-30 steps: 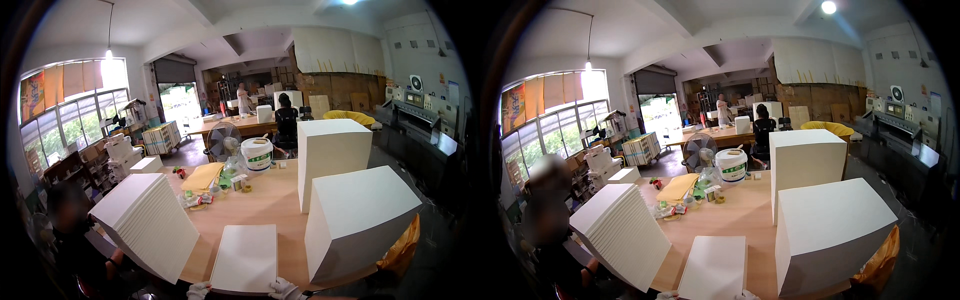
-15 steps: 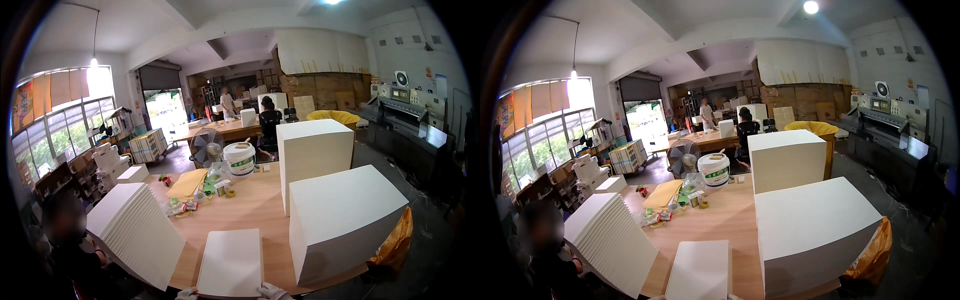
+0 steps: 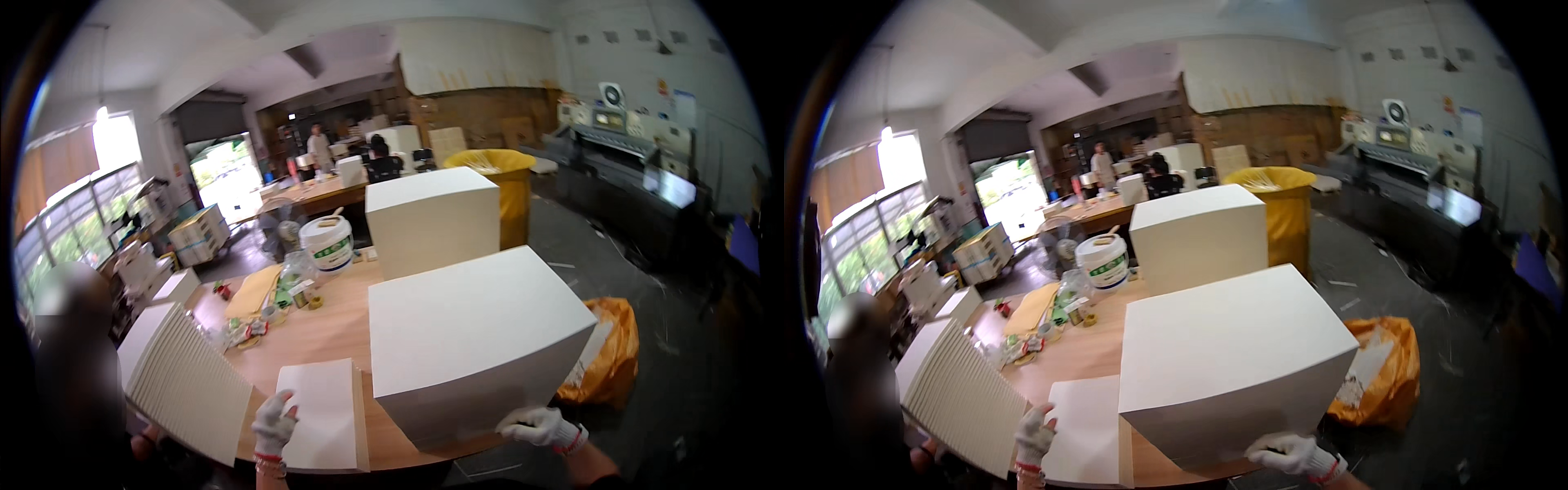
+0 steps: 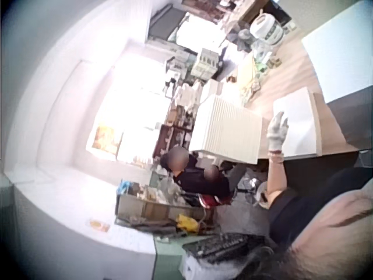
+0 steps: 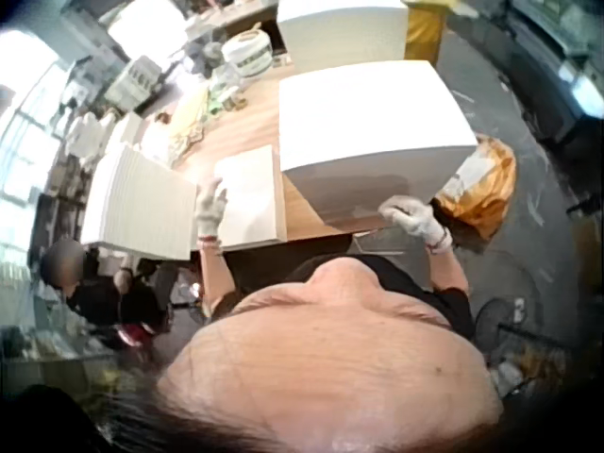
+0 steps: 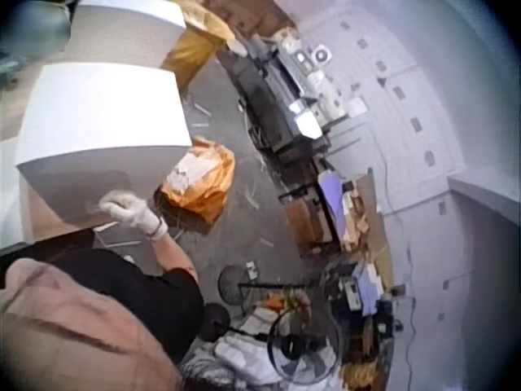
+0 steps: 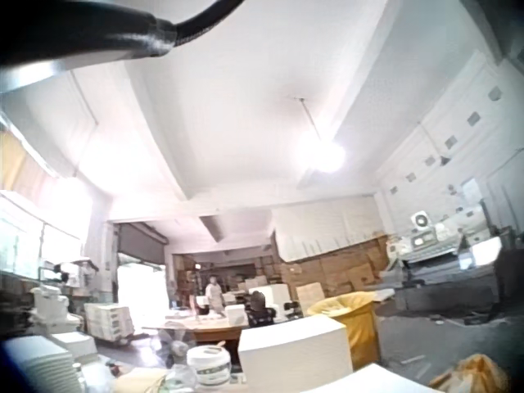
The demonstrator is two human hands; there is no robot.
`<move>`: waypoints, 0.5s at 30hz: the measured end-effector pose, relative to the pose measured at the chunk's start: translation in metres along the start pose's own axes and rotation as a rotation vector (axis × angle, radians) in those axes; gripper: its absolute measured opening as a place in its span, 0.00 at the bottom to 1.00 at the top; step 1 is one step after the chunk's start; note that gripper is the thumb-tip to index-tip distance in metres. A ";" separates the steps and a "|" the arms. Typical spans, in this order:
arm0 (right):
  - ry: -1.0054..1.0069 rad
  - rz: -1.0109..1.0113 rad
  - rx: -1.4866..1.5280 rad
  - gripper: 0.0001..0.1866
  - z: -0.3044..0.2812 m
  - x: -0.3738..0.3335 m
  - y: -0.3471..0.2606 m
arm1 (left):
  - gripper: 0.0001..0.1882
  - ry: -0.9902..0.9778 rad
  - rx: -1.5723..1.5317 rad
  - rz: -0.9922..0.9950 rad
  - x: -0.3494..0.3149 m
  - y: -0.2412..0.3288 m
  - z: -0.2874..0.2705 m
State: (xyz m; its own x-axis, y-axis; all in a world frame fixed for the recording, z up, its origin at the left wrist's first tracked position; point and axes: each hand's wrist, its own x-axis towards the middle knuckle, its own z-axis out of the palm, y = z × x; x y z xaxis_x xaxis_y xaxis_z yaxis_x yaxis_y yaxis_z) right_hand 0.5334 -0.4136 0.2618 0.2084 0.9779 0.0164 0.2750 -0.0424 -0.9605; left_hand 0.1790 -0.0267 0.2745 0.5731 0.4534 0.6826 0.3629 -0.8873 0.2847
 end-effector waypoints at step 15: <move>0.336 0.057 0.181 0.16 -0.017 -0.035 0.026 | 0.14 0.049 -0.797 -0.578 -0.176 0.112 0.169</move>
State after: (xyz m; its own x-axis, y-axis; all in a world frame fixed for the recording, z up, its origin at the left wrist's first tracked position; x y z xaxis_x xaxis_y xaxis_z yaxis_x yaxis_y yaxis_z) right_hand 0.5490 -0.4519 0.2408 0.5225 0.8523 0.0228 0.0899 -0.0284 -0.9955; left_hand 0.2428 -0.1916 0.0722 0.4256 0.8475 0.3174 -0.0342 -0.3354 0.9415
